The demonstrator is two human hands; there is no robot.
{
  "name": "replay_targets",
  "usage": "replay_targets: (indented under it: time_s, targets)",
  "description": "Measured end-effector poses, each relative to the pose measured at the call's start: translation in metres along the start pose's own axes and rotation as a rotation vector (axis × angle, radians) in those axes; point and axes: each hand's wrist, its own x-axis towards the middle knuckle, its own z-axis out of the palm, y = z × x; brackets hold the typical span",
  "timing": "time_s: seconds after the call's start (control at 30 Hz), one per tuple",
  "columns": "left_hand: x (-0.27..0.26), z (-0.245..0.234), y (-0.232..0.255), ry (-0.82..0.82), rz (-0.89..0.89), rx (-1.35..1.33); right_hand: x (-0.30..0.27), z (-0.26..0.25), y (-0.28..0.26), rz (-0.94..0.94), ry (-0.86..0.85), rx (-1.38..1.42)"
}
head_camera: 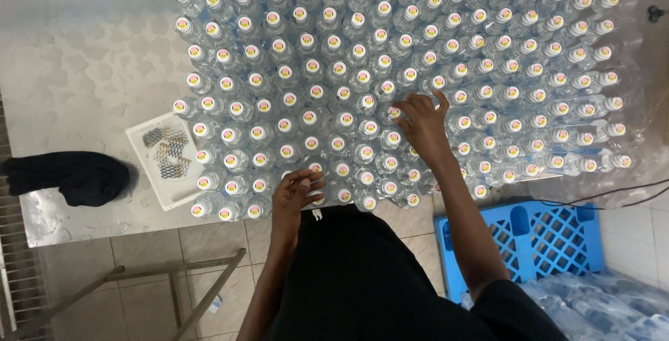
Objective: The person stands at a stainless steel table covered with rows of plastic water bottles. They pick up small, round, patterned caps from a white tray and place them onto the tops of the bottles one by one. The person continues this repetitive process, moving across the rows of bottles.
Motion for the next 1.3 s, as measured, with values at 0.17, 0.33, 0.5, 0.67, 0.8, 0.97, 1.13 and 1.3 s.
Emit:
replay_targets:
  time_s: [0.17,0.33,0.5,0.67,0.8,0.97,1.13,1.3]
  targets:
    - [-0.003,-0.004,-0.007,0.022,0.003,-0.005,0.003,0.004,0.003,0.004,-0.099,-0.03]
    - [-0.014,-0.005,0.003,0.05,0.002,-0.009,0.01,0.005,0.005,0.01,-0.198,-0.028]
    - [-0.029,-0.03,0.014,0.077,0.078,-0.081,0.021,-0.003,-0.002,-0.007,-0.353,-0.131]
    - [-0.037,-0.102,0.051,0.24,0.218,-0.163,0.024,-0.009,-0.006,-0.056,-0.436,-0.155]
    - [-0.021,-0.189,0.08,0.564,0.293,-0.238,0.01,-0.023,-0.013,-0.064,-0.269,-0.088]
    - [0.067,-0.336,0.011,0.685,0.324,-0.129,-0.011,-0.041,-0.064,-0.038,-0.038,-0.077]
    - [0.154,-0.416,-0.049,0.65,0.219,0.65,-0.021,-0.043,-0.146,-0.037,0.018,-0.027]
    - [0.182,-0.414,-0.004,0.507,0.411,1.022,-0.048,-0.02,-0.196,0.069,-0.048,-0.062]
